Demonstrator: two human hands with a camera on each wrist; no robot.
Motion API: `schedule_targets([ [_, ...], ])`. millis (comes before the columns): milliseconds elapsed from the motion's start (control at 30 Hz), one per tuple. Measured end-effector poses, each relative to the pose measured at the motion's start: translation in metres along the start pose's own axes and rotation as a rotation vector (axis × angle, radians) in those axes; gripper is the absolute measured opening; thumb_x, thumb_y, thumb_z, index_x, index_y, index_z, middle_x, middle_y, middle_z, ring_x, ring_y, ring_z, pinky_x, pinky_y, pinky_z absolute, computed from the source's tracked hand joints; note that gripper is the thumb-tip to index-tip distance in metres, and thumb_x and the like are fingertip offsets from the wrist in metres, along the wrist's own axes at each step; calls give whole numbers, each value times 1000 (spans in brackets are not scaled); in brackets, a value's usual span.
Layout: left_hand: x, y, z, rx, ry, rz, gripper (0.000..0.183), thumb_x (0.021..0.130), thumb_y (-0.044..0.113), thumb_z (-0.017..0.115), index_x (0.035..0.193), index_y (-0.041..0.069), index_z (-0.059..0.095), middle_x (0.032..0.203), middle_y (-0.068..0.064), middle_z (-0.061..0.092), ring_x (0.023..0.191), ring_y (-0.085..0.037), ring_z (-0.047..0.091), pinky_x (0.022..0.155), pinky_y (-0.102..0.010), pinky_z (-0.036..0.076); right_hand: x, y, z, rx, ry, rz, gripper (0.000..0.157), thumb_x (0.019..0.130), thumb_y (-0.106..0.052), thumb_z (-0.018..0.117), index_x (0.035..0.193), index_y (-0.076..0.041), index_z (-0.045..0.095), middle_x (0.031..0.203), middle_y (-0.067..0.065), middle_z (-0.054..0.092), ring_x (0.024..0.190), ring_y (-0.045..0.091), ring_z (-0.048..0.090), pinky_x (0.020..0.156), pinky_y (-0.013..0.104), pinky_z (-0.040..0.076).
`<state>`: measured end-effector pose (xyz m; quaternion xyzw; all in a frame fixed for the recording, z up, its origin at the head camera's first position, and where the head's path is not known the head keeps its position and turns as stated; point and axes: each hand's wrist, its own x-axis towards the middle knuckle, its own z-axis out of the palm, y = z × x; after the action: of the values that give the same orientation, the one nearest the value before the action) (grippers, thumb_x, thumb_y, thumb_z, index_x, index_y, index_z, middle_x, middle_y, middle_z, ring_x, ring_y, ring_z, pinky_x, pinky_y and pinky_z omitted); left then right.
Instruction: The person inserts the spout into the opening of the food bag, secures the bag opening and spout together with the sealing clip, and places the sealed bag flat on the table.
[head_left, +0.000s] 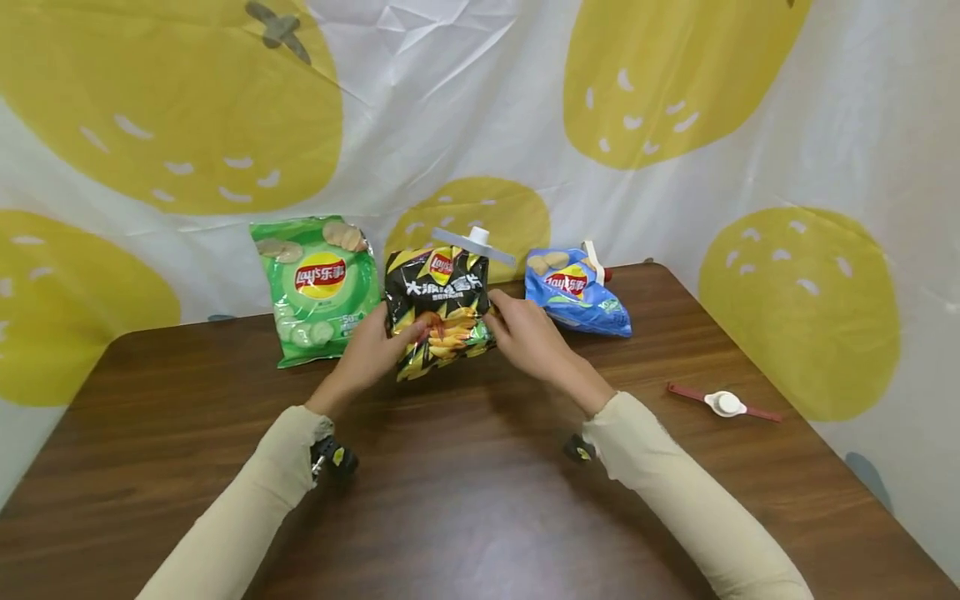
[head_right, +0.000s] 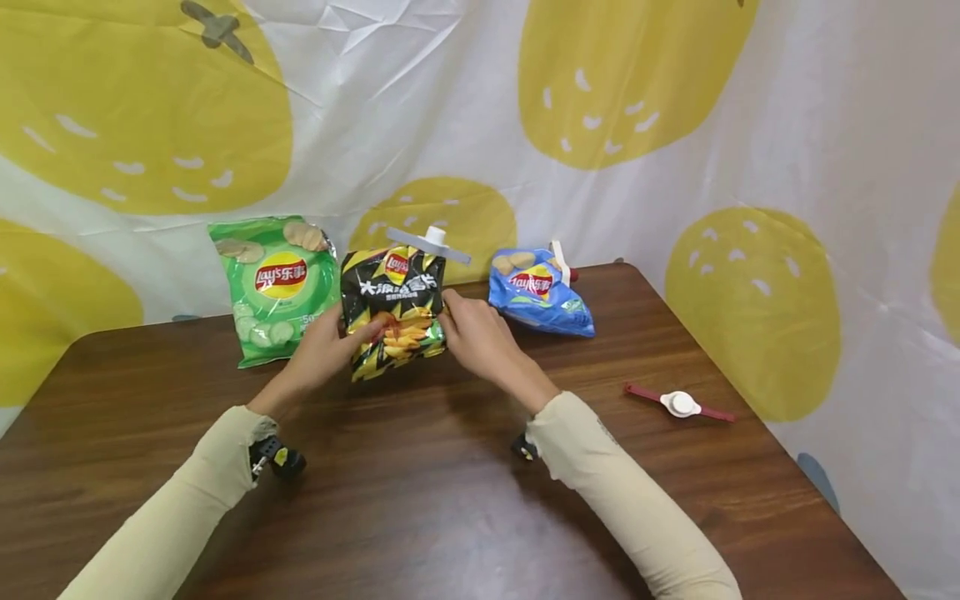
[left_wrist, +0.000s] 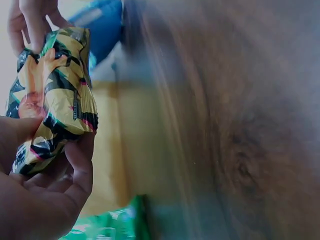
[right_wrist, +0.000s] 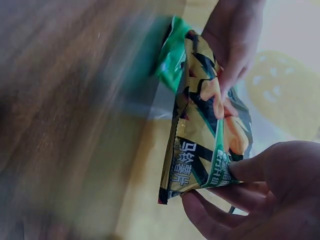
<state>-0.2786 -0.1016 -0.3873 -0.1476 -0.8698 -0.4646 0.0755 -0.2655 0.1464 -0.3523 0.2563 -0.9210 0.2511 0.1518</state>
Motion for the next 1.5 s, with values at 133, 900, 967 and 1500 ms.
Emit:
schedule_targets([
  [133,15,-16,11,8,-23,-28,51,97,31,65,131,-6,53,126,-27,60,117,-39,57,99,-51,45,10,13,14,17,3,50,14,100,-8,55,110,-3,62,80,8,60,70,22,53,67,41,46],
  [900,48,-24,31,-192,-158,-125,37,102,22,51,122,-8,53,112,-17,57,99,-22,52,91,-31,42,22,51,41,553,-176,382,74,98,-13,57,159,-10,14,162,16,21,148,31,21,119,47,21],
  [967,49,-24,30,-212,-172,-112,31,102,23,50,114,-5,58,105,-12,59,92,-18,53,85,-28,43,22,51,42,548,-181,392,75,99,-15,57,159,-10,13,163,16,20,148,31,20,119,47,21],
  [1500,1,-10,4,194,-131,-113,56,103,30,52,134,-15,41,105,-28,63,94,-38,61,85,-50,48,24,20,22,321,-54,183,72,97,-13,61,157,-5,21,159,18,28,147,33,24,118,48,22],
])
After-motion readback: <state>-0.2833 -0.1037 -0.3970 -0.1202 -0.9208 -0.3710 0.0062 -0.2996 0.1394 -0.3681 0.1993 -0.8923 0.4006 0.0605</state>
